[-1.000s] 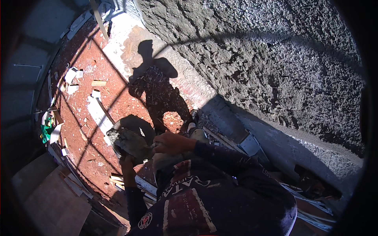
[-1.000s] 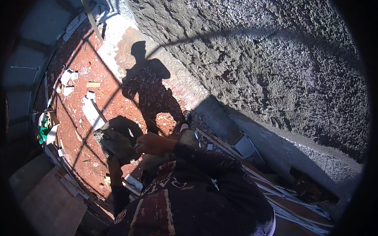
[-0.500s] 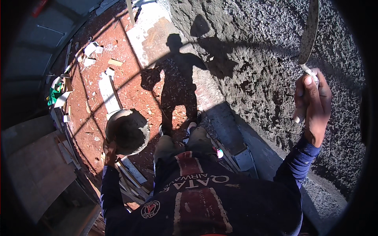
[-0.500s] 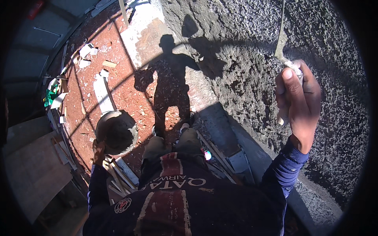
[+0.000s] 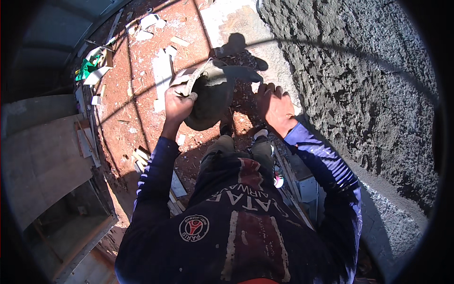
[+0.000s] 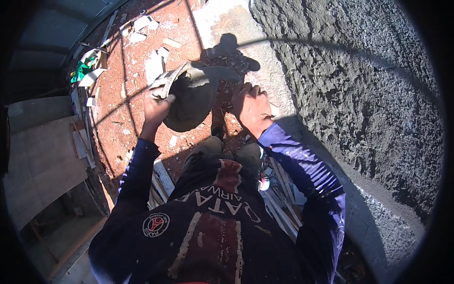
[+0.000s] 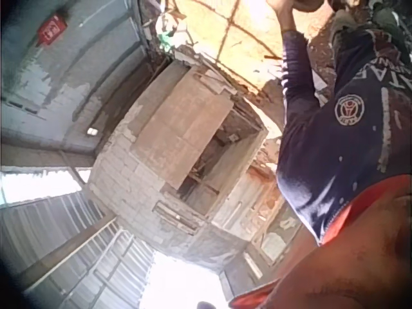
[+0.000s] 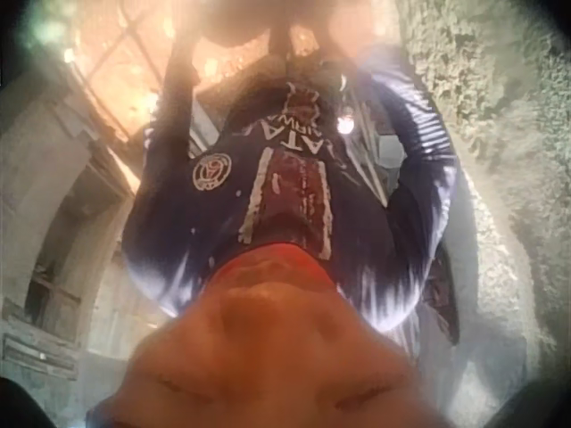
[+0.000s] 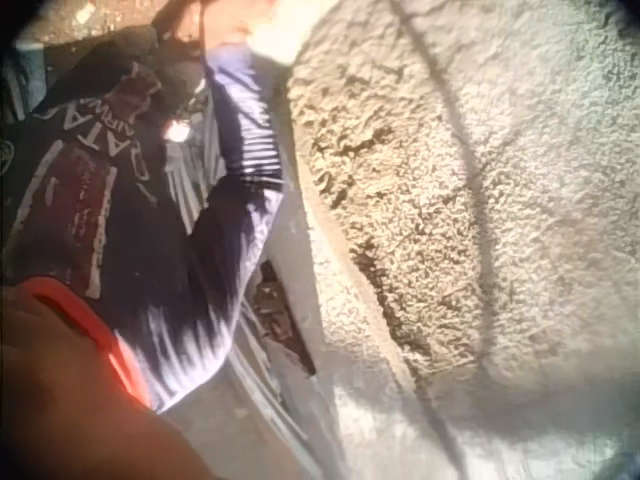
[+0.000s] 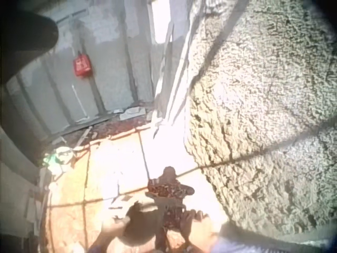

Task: Apply plaster to a rough wall and smooth it out using a trowel and a wooden guide.

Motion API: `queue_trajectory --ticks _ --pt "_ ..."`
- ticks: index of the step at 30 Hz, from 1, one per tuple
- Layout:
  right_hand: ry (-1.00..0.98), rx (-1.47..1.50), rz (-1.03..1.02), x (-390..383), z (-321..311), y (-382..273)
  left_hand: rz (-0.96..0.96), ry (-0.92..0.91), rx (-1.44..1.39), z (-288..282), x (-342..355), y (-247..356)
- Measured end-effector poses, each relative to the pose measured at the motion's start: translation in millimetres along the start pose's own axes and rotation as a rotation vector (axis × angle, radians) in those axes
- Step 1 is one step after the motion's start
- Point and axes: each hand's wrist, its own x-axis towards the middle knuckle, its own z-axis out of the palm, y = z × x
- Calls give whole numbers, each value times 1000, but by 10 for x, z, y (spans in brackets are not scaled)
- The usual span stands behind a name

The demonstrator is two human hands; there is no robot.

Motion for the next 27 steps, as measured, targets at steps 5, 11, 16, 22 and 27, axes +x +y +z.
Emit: queue_trajectory --ticks 5,11,16,22,27 --pt "-211 557 -76 250 116 -241 38 -231 -95 -221 505 192" --pt "-382 664 -359 129 182 -817 138 -117 -195 141 503 80" --pt "-432 1117 165 93 155 -1059 -219 -199 -522 -70 217 -316" --pt "-614 1124 342 319 -140 -736 -503 199 -1058 -336 -154 -381" --pt "-587 1346 120 498 -132 -603 -603 530 -887 -665 -943 -846"
